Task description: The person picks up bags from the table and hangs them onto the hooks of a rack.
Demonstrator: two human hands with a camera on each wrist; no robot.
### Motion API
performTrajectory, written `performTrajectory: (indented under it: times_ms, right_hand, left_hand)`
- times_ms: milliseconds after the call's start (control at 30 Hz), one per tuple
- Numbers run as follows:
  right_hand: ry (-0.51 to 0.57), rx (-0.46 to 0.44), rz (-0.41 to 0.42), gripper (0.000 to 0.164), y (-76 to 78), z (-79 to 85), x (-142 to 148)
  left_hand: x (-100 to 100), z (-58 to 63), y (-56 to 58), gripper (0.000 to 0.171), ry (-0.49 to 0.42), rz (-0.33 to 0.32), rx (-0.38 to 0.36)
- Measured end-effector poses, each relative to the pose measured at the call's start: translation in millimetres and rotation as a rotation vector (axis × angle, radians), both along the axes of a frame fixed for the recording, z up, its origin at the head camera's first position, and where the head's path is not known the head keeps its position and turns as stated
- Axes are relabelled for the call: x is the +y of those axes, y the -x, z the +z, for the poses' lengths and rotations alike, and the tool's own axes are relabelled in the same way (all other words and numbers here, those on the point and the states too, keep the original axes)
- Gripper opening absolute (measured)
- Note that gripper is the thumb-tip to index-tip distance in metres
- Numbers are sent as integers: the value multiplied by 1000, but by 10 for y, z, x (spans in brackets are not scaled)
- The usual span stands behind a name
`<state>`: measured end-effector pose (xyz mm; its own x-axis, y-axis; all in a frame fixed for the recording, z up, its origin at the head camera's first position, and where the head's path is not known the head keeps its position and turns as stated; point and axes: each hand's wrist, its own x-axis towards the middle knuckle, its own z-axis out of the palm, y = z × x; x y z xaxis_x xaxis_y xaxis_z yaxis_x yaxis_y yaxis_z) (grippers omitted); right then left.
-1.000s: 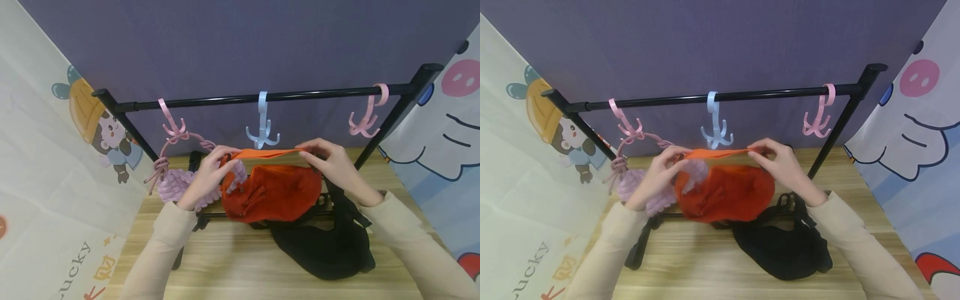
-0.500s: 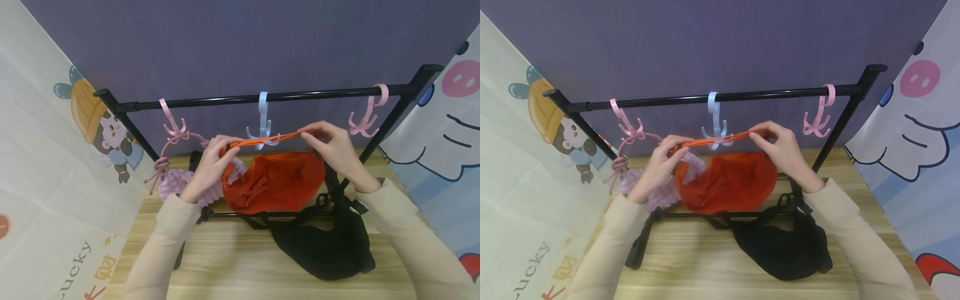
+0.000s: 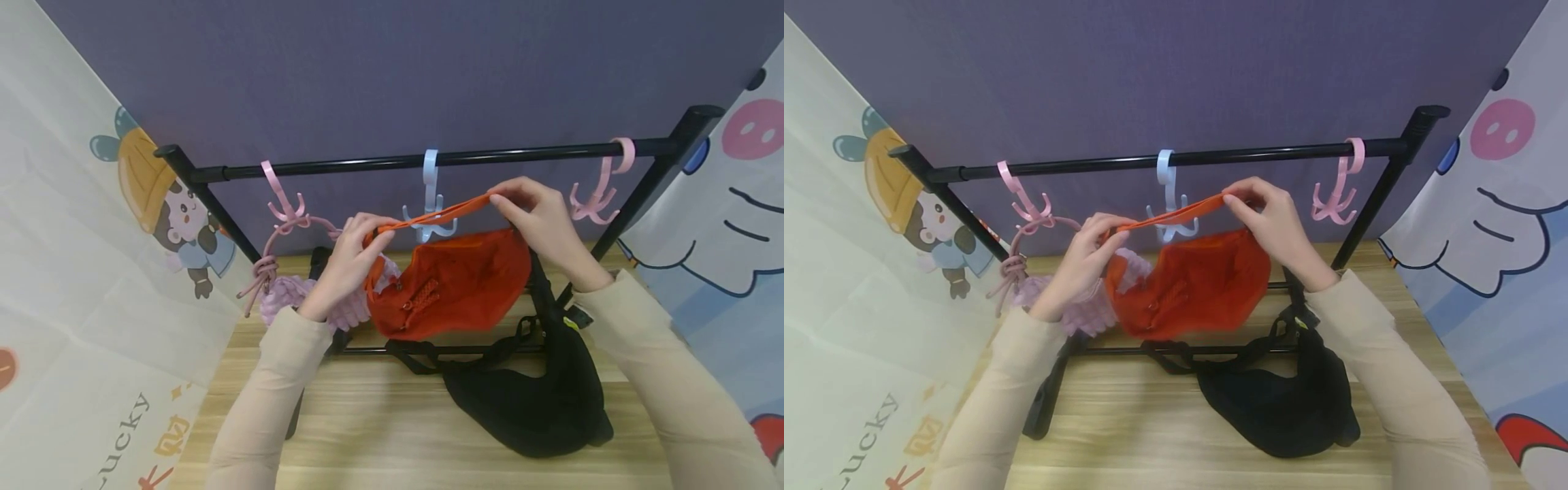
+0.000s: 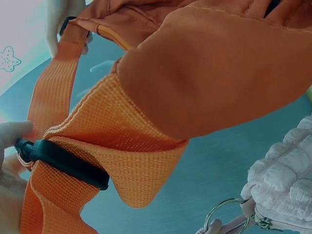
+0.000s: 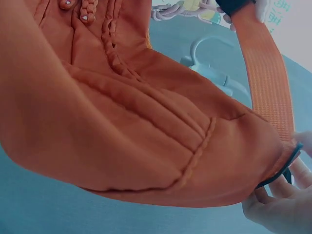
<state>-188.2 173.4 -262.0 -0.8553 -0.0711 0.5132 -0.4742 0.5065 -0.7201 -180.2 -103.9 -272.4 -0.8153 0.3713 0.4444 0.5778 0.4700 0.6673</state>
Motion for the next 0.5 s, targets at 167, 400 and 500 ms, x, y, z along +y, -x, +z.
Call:
performTrajectory:
  times_ms: [167, 400, 500]
  right_hand:
    - [8, -23, -3, 26, 80, 1, -9]
    - [16, -34, 8, 28, 183, -25, -22]
    - [15, -47, 9, 28, 225, -42, -28]
  left_hand:
    - [14, -7, 13, 26, 19, 0, -25]
    - [23, -33, 68, 27, 29, 10, -39]
    - [27, -43, 95, 27, 28, 19, -41]
